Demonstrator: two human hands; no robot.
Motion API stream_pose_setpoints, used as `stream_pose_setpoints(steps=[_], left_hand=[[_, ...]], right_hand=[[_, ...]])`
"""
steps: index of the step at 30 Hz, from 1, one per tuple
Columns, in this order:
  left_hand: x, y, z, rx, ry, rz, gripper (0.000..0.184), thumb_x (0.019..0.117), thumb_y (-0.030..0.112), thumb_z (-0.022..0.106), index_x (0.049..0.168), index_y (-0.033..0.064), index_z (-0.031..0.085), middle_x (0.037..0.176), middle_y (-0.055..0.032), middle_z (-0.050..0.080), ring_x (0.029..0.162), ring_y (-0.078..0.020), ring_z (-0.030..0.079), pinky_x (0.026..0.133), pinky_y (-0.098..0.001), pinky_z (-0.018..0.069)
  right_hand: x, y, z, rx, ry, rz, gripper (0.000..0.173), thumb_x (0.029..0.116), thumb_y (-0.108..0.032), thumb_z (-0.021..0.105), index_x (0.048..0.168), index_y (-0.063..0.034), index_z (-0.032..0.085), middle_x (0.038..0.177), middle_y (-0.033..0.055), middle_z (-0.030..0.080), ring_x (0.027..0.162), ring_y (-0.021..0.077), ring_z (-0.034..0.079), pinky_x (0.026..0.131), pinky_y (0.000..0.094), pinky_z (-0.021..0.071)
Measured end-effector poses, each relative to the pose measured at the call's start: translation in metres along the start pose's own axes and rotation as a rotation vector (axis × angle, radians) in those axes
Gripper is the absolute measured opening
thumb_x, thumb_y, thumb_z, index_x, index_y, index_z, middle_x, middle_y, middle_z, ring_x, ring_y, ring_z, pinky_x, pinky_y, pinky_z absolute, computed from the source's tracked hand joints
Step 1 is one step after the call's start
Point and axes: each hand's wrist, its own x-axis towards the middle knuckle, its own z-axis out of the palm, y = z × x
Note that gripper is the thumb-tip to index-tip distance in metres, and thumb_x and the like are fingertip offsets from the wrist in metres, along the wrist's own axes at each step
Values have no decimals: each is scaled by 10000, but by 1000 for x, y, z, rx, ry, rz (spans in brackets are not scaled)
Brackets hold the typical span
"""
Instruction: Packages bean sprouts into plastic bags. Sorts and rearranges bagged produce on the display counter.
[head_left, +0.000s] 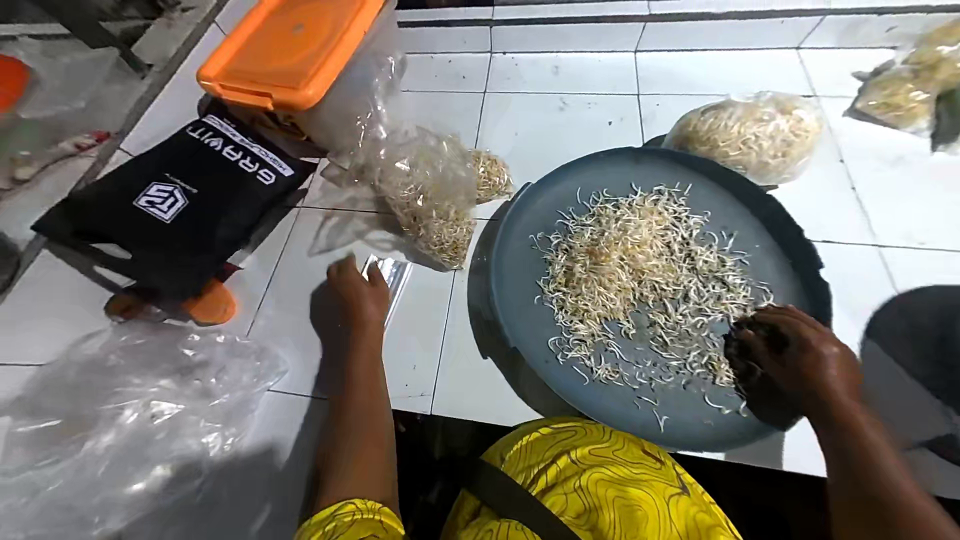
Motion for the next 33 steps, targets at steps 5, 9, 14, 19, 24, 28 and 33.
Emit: stream_pose_setpoints(steps=[5, 9, 14, 19, 24, 28, 33], left_hand=[[-24, -45, 46, 176, -40, -73, 366, 1024, 343, 556, 1251, 101, 711, 1249, -199, 658, 1173, -410, 624, 947, -619, 522], [-32, -51, 37, 95, 7, -157, 597, 986, 438, 629, 1456, 78, 553, 1357, -255, 576, 1267, -449, 550, 1014, -618, 478], [-35, -63, 49, 30, 194, -38, 468, 1065, 421, 472, 1349, 93, 649, 1262, -213, 642, 1189, -402, 608, 988, -589, 488], [-55, -41, 43, 76, 105, 82, 478, 899, 539, 727, 1162, 140, 739, 1231, -147, 655, 1167, -377, 594, 988, -611, 451], [-50, -36, 49, 231, 157, 47, 195, 1001, 288, 600, 1031, 191, 766, 1158, -72, 689, 1124, -326, 610, 916, -586, 456], [-46, -28, 33, 168, 189, 72, 266, 1008, 314, 626, 959, 74, 728, 1118, -133, 688, 1123, -364, 612, 936, -607, 447], [-43, -24, 3, 90, 149, 56, 200, 1013, 224, 605, 1057, 84, 742, 1168, -141, 690, 1147, -367, 613, 961, -599, 449]], right_hand=[[-3, -9, -3, -9, -3, 40, 345, 973, -324, 669, 1192, -62, 717, 1342, 184, 658, 1317, 374, 582, 1104, 574, 455], [-4, -14, -4, -1, 6, 31, 312, 968, -281, 671, 1174, -54, 734, 1342, 185, 660, 1299, 389, 594, 1085, 587, 465], [-4, -11, -2, -21, 21, 9, 294, 981, -281, 642, 1153, -65, 740, 1324, 172, 672, 1272, 379, 612, 1063, 591, 479], [-5, -12, -2, -35, 20, 12, 276, 986, -273, 629, 1134, -73, 747, 1315, 162, 678, 1261, 374, 620, 1052, 599, 487], [-6, -13, -2, -30, 25, 8, 270, 965, -274, 644, 1119, -82, 757, 1318, 144, 679, 1266, 357, 619, 1055, 587, 489], [-7, -16, -2, -31, 33, 18, 268, 960, -274, 646, 1108, -82, 758, 1312, 141, 683, 1263, 356, 622, 1050, 592, 491], [-8, -12, -2, -37, 34, 11, 271, 959, -276, 649, 1118, -85, 756, 1315, 137, 682, 1262, 356, 622, 1050, 578, 495]])
